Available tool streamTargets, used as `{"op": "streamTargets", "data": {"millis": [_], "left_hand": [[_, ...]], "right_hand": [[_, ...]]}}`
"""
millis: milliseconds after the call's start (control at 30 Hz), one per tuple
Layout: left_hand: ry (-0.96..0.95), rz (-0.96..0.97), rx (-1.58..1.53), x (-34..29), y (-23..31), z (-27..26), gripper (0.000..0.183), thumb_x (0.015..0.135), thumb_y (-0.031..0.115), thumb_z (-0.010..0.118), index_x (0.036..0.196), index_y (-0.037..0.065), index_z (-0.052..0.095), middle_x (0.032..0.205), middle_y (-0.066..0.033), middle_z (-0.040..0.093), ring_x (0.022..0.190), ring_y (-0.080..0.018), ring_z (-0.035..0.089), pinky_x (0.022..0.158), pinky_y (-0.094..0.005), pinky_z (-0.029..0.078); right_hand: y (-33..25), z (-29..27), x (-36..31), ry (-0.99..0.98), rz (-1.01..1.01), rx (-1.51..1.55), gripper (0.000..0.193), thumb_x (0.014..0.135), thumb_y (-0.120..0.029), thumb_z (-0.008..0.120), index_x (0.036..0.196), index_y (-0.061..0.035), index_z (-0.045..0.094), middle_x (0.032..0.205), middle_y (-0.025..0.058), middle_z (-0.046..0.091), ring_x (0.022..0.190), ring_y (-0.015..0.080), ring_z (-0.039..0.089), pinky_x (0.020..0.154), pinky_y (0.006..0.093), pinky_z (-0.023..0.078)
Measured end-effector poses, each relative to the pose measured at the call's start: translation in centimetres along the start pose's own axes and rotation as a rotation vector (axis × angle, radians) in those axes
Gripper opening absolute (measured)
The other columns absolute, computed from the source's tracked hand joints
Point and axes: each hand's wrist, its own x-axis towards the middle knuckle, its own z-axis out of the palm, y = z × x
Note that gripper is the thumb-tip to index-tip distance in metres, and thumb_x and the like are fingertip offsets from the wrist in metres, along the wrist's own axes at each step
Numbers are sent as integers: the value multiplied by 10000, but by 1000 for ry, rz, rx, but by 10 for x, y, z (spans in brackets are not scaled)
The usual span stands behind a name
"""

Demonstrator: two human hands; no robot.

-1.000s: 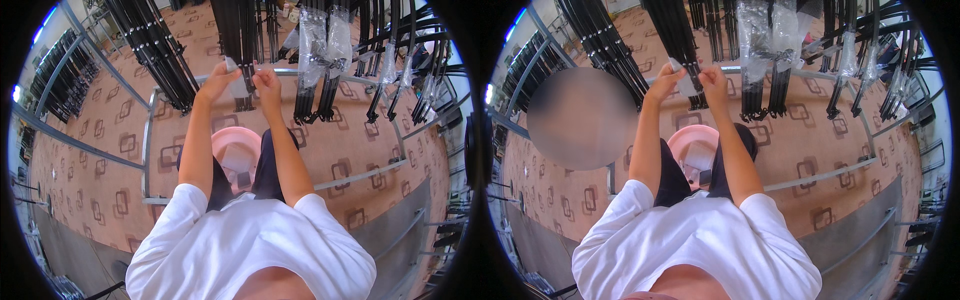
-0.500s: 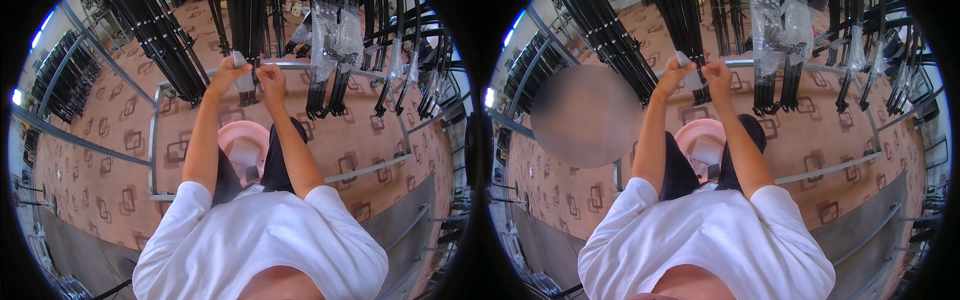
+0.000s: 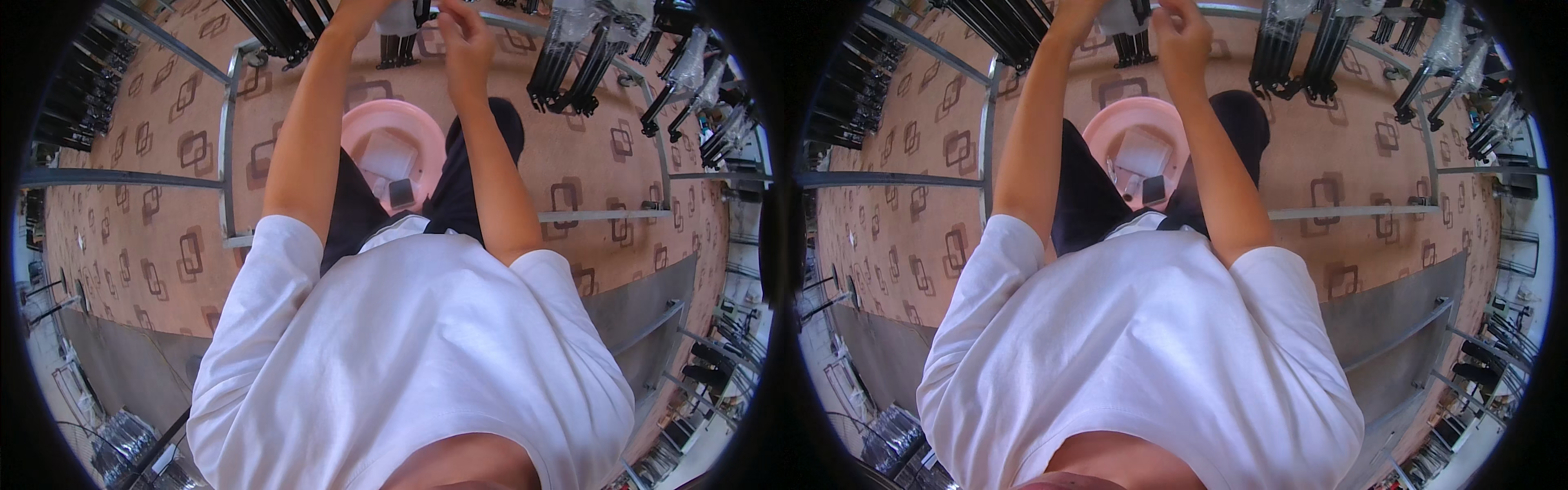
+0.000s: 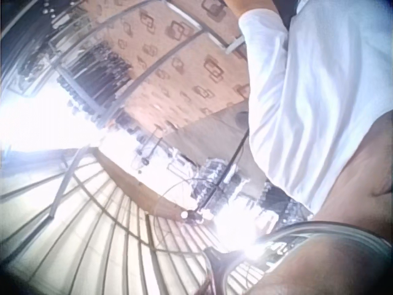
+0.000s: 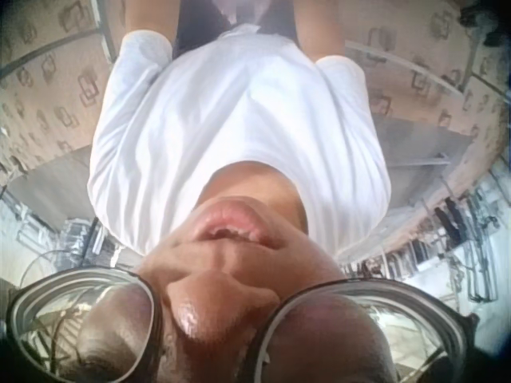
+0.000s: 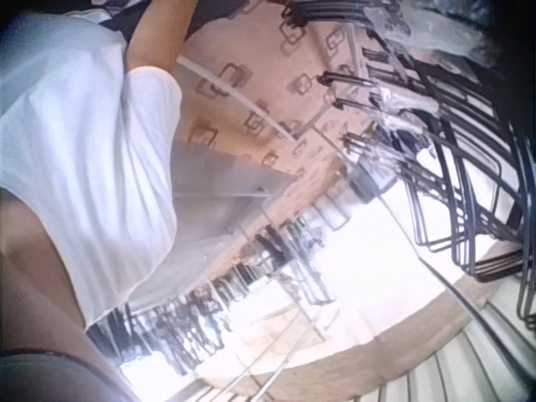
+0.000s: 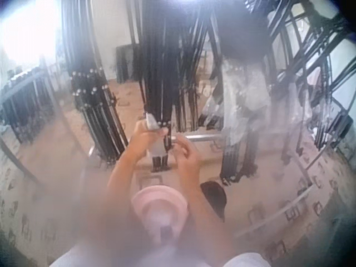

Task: The person wipes black metal rods with a cloth and wraps the ends with clear plastic film from a roll.

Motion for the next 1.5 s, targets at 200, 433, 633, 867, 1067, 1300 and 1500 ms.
{"op": "streamTargets", "data": {"millis": [200,433,633,867,1067,1300,1500], "left_hand": [[77,-218,11,-2,22,4,92,705,59,636,774,22,587,658,-39,576,547,-124,542,481,-265,428],[51,-148,-40,1,14,-8,125,716,39,615,837,10,596,722,-42,592,613,-121,549,539,-260,437],[19,-135,-21,-3,12,-19,201,729,37,593,924,-9,580,824,-73,607,720,-142,565,638,-261,453],[131,-294,222,-9,7,-24,432,646,176,727,988,-22,554,948,-142,577,845,-197,569,713,-294,462],[151,-228,-120,-33,39,-27,360,596,122,758,870,2,557,830,-105,603,779,-192,579,733,-319,458],[85,-218,-180,-25,36,-11,327,652,-4,673,956,-36,556,892,-123,612,842,-190,583,745,-292,462],[101,-114,-48,-29,42,-30,302,661,48,652,941,-21,562,866,-98,613,801,-163,579,724,-264,448]], "right_hand": [[49,-22,-64,165,214,-44,135,776,-2,470,880,-15,554,764,59,580,634,121,561,558,219,448],[115,-29,-123,-216,1017,-139,153,741,-15,455,818,-17,587,703,59,578,598,118,562,501,219,440],[182,-20,-156,-436,1140,-278,157,779,-83,489,883,-41,598,751,59,578,624,122,561,515,213,435],[277,14,-233,-1015,695,-714,226,759,-170,502,956,-81,567,858,95,566,718,208,539,605,317,432],[302,12,-261,-1198,381,-951,318,760,-246,503,1046,-109,520,979,145,537,877,259,516,713,381,409],[245,10,-237,-1122,403,-714,424,763,-359,499,1117,-130,454,1000,197,532,918,329,525,756,426,409],[34,29,-116,-707,422,-430,403,698,-329,583,1005,-87,482,818,172,585,733,323,576,641,393,445]]}}
